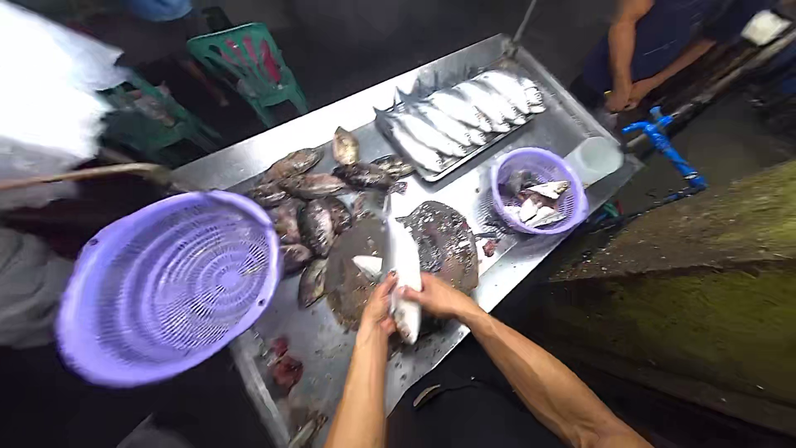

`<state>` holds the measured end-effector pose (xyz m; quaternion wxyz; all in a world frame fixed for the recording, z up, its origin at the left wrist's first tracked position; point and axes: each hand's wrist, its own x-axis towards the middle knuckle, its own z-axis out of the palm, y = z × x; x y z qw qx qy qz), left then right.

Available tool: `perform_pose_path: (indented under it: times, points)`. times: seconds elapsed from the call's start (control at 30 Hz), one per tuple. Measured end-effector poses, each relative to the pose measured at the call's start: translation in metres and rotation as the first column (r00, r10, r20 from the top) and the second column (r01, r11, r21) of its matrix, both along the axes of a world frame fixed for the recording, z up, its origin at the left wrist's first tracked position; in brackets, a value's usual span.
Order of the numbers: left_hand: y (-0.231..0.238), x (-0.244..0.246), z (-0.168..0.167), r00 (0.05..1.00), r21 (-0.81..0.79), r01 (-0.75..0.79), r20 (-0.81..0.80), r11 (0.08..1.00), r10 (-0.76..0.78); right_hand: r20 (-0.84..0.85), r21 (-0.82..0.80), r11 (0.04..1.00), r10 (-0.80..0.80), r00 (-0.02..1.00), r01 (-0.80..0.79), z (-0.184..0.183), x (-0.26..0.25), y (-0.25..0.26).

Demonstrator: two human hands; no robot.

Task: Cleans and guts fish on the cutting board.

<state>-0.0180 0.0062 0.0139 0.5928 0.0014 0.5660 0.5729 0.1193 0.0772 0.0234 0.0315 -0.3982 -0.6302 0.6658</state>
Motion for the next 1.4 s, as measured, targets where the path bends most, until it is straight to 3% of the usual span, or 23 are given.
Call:
perform_pose_path:
  times: [0.07, 0.17, 0.23, 0.33, 0.47, 0.57, 0.7, 0.83, 1.0, 1.07, 1.17, 1.3, 1.4]
  points:
    - [0.0, -0.001, 0.003, 1.0, 0.08, 0.004, 0.009, 0.997, -0.005, 0.111, 0.135, 0.987, 0.078, 0.991, -0.092, 0.019, 0.016, 0.009]
    - [-0.002, -0.008, 0.02, 0.989, 0.195, -0.057, -0.122, 0.979, 0.081, 0.163, 0.327, 0.944, -0.012, 0.987, -0.042, 0.019, 0.032, 0.004]
    - [-0.007, -0.018, 0.036, 0.973, 0.273, -0.074, -0.189, 0.959, 0.129, 0.328, 0.426, 0.882, 0.057, 0.943, -0.201, 0.003, 0.029, -0.014]
    - [-0.015, -0.032, 0.055, 0.966, 0.399, -0.152, -0.133, 0.904, 0.221, 0.475, 0.493, 0.778, 0.135, 0.87, -0.389, -0.029, 0.008, -0.041]
    - [-0.018, -0.051, 0.048, 0.981, 0.526, -0.12, -0.069, 0.842, 0.183, 0.481, 0.453, 0.804, 0.142, 0.865, -0.384, -0.039, 0.001, -0.043]
    - [-0.014, -0.044, 0.048, 0.944, 0.361, -0.146, -0.226, 0.921, 0.239, 0.407, 0.396, 0.88, 0.087, 0.909, -0.261, -0.024, 0.021, -0.032]
    - [-0.001, -0.019, 0.039, 0.868, 0.163, -0.121, -0.461, 0.979, 0.184, 0.24, 0.232, 0.968, -0.154, 0.959, 0.098, -0.005, 0.066, -0.015]
    - [0.02, 0.006, 0.011, 0.799, 0.085, -0.096, -0.587, 0.992, 0.127, 0.193, 0.164, 0.928, -0.364, 0.911, 0.335, -0.009, 0.094, -0.007]
    - [0.082, 0.054, -0.001, 0.7, -0.056, -0.054, -0.714, 0.997, -0.003, 0.156, 0.089, 0.89, -0.457, 0.876, 0.448, -0.009, 0.102, 0.015]
    - [0.096, 0.066, 0.0, 0.645, -0.143, -0.027, -0.759, 0.989, -0.092, 0.186, 0.146, 0.894, -0.445, 0.876, 0.424, -0.003, 0.1, 0.02]
    - [0.121, 0.07, -0.009, 0.636, -0.258, -0.017, -0.748, 0.966, -0.189, 0.224, 0.25, 0.899, -0.416, 0.881, 0.361, 0.004, 0.097, 0.036]
    - [0.129, 0.071, -0.033, 0.597, -0.387, -0.012, -0.743, 0.922, -0.304, 0.213, 0.326, 0.887, -0.407, 0.888, 0.328, 0.001, 0.093, 0.041]
    - [0.127, 0.077, -0.037, 0.57, -0.379, -0.024, -0.765, 0.925, -0.298, 0.192, 0.338, 0.88, -0.411, 0.891, 0.333, -0.004, 0.087, 0.038]
